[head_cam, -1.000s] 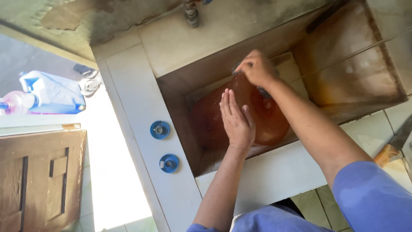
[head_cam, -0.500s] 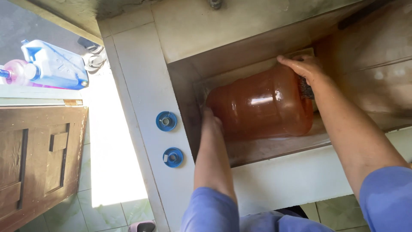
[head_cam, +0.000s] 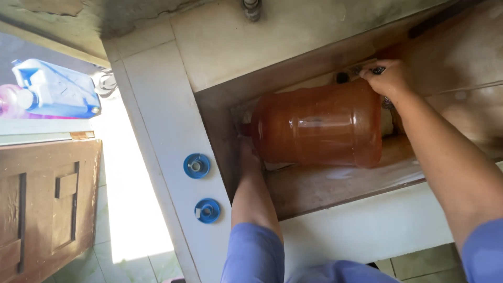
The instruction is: Cleaning a large orange plastic water jug using a scrubbing pad and a long-handled brush in a utility sink.
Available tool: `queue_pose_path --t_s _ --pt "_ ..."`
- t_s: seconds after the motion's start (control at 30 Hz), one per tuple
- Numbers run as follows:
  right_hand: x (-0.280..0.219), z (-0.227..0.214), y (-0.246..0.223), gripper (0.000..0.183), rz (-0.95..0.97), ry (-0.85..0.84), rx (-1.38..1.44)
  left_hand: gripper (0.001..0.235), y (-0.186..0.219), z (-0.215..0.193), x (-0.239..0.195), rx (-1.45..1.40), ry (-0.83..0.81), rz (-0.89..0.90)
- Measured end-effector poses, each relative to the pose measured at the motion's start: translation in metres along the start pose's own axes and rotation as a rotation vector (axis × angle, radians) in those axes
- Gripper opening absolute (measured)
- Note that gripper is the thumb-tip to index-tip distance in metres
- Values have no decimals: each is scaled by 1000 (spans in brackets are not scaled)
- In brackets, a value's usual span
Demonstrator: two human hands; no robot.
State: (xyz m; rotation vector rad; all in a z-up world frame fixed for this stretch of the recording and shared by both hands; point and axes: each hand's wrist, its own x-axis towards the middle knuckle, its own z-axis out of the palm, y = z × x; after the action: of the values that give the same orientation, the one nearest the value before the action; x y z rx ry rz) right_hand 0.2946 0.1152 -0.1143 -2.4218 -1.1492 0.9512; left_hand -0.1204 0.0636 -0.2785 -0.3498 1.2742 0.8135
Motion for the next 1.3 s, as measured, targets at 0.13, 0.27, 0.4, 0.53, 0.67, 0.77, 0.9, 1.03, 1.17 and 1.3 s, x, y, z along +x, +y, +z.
queue_pose_path --t_s 0.13,0.27,0.4,0.53,0.67,0.77,0.9,1.03,1.17,1.3 --pt "-20 2 14 29 -452 108 -285 60 -2 -21 73 36 -80 -54" --pt "20 17 60 29 -534 132 -197 52 13 -37 119 -160 -232 -77" --pt "14 10 41 38 19 -11 -162 76 35 24 31 -216 -137 52" --pt "-9 5 38 36 -53 17 -218 86 18 63 -17 8 230 164" --pt "-61 24 18 33 -297 217 14 66 -33 125 -77 150 -41 366" --pt "-108 -1 -20 33 -615 406 163 53 -65 180 -140 226 -93 646" --pt "-97 -45 -32 33 -866 338 -45 44 -114 226 -214 601 -294 1122" --pt "-29 -57 21 22 -708 300 -72 46 -159 265 -236 901 -607 1343" --pt "-74 -75 68 25 -630 386 280 50 -200 303 -188 712 -763 1114" --pt "-155 -142 57 12 -579 515 242 46 -217 329 -183 677 -729 1003"
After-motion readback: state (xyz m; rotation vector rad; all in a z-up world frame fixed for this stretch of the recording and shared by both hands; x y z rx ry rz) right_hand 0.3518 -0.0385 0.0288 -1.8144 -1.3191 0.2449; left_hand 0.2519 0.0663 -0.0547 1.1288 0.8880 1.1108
